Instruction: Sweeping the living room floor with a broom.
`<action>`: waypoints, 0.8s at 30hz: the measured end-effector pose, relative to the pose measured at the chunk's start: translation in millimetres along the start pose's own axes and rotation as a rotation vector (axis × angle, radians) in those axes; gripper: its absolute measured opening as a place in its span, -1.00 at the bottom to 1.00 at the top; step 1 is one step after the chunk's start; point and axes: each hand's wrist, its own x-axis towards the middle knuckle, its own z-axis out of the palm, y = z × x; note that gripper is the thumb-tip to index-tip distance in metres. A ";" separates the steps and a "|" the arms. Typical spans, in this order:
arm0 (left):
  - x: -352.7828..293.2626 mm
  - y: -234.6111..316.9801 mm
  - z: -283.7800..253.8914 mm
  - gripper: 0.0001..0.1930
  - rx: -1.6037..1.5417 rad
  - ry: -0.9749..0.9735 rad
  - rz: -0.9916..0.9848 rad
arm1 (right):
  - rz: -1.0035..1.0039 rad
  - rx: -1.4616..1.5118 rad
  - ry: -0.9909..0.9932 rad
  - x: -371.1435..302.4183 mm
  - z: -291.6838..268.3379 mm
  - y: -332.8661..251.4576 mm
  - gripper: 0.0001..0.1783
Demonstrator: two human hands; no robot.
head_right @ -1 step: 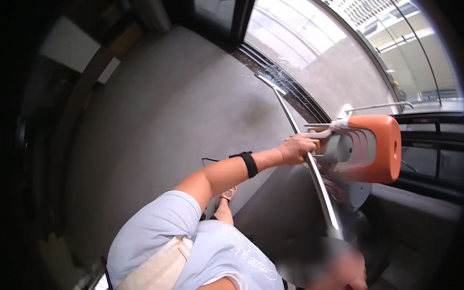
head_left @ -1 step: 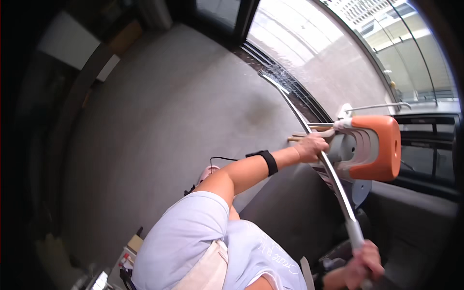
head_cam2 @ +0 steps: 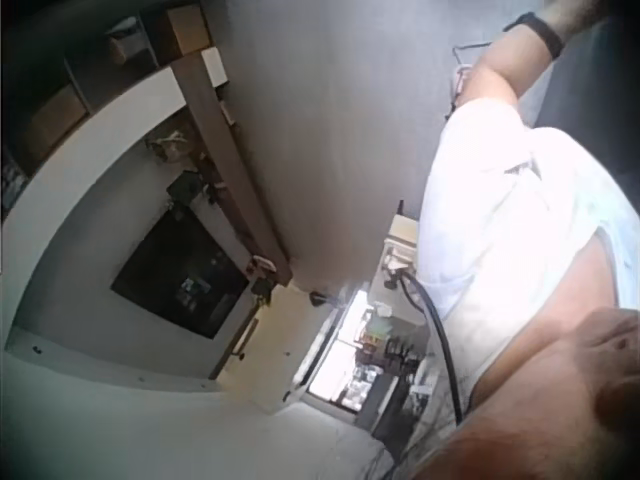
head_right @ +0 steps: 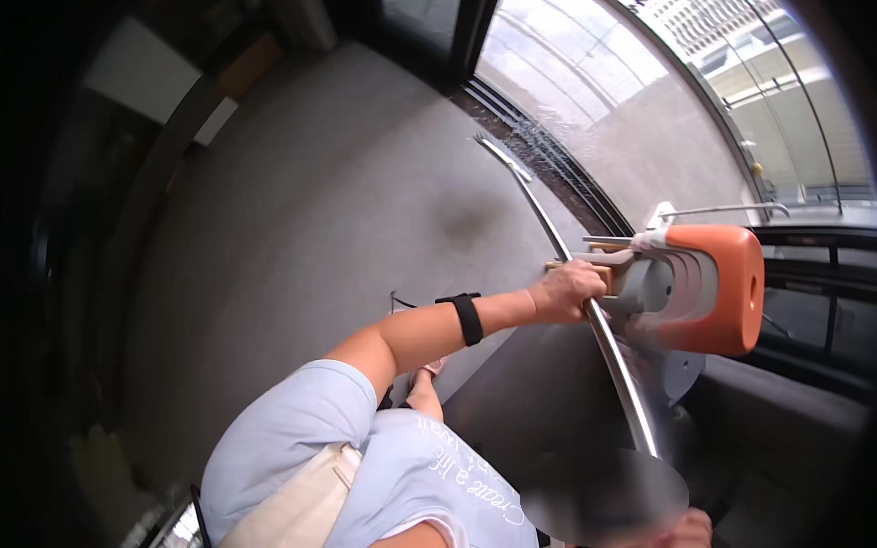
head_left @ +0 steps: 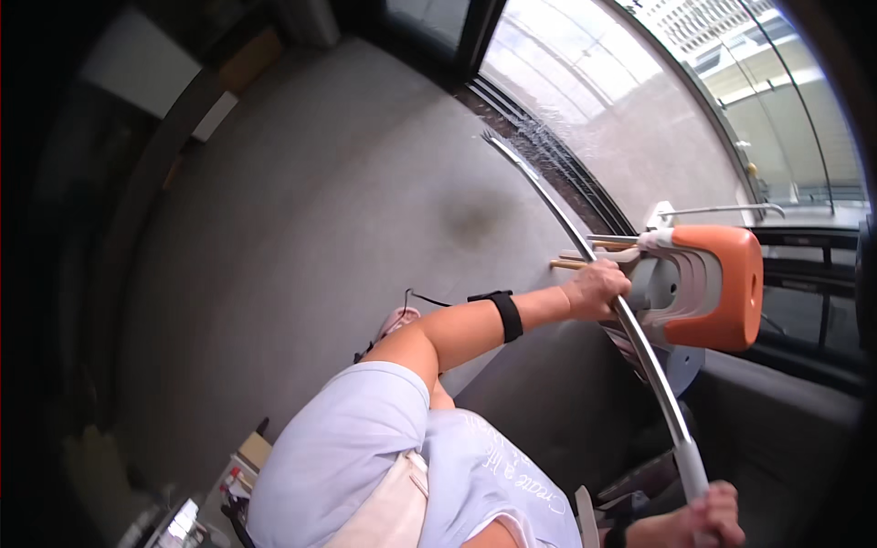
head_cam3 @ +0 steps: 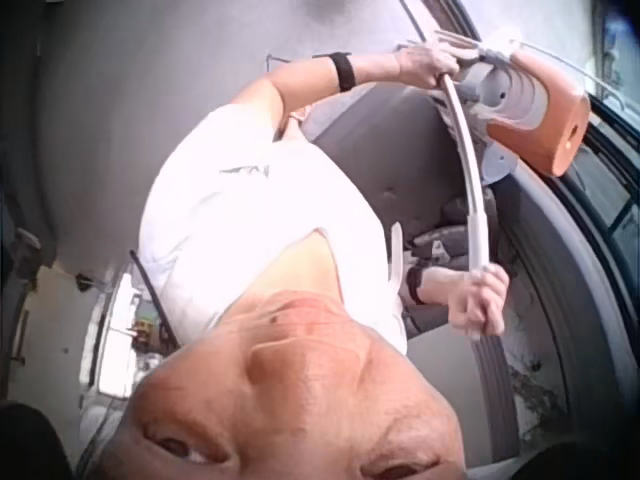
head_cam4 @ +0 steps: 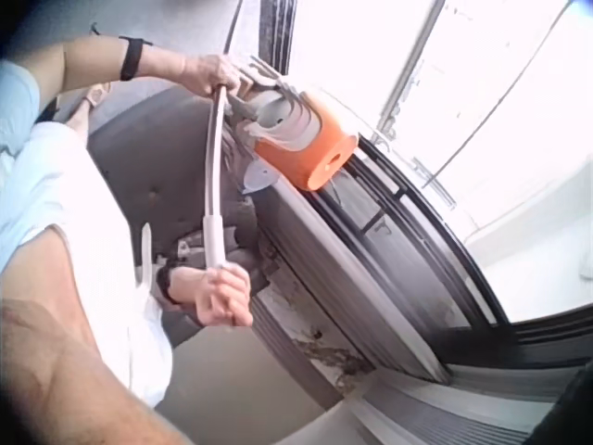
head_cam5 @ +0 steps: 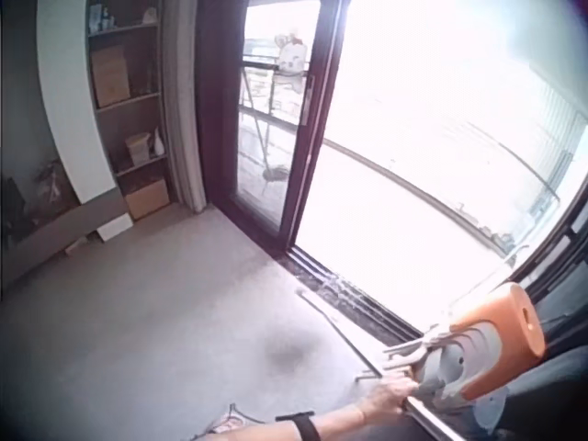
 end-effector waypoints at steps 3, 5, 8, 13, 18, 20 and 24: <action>-50.4 70.2 -53.7 -0.81 0.079 0.057 -0.098 | -0.192 0.550 0.131 62.3 -4.2 12.6 -0.76; -98.7 101.2 -72.5 -0.81 0.168 0.115 -0.205 | -0.115 1.003 0.011 80.4 6.7 35.5 -0.73; -179.4 116.3 -97.6 -0.81 0.317 0.141 -0.451 | 0.116 1.535 -0.148 66.5 50.4 99.4 -0.81; -390.0 154.3 -132.5 -0.85 0.628 0.158 -1.080 | 0.834 1.474 -0.944 -37.5 217.8 90.6 -0.85; -479.3 138.9 -108.3 -0.70 0.673 0.148 -1.257 | 0.527 1.223 -1.405 -83.4 263.6 45.1 -0.82; -424.7 99.3 -103.9 -0.65 0.617 0.304 -1.082 | 0.753 1.165 -1.187 -50.0 244.4 72.4 -0.82; -264.6 16.3 -88.5 -0.59 0.612 0.390 -0.579 | 0.464 1.073 -0.954 66.8 144.7 113.6 -0.83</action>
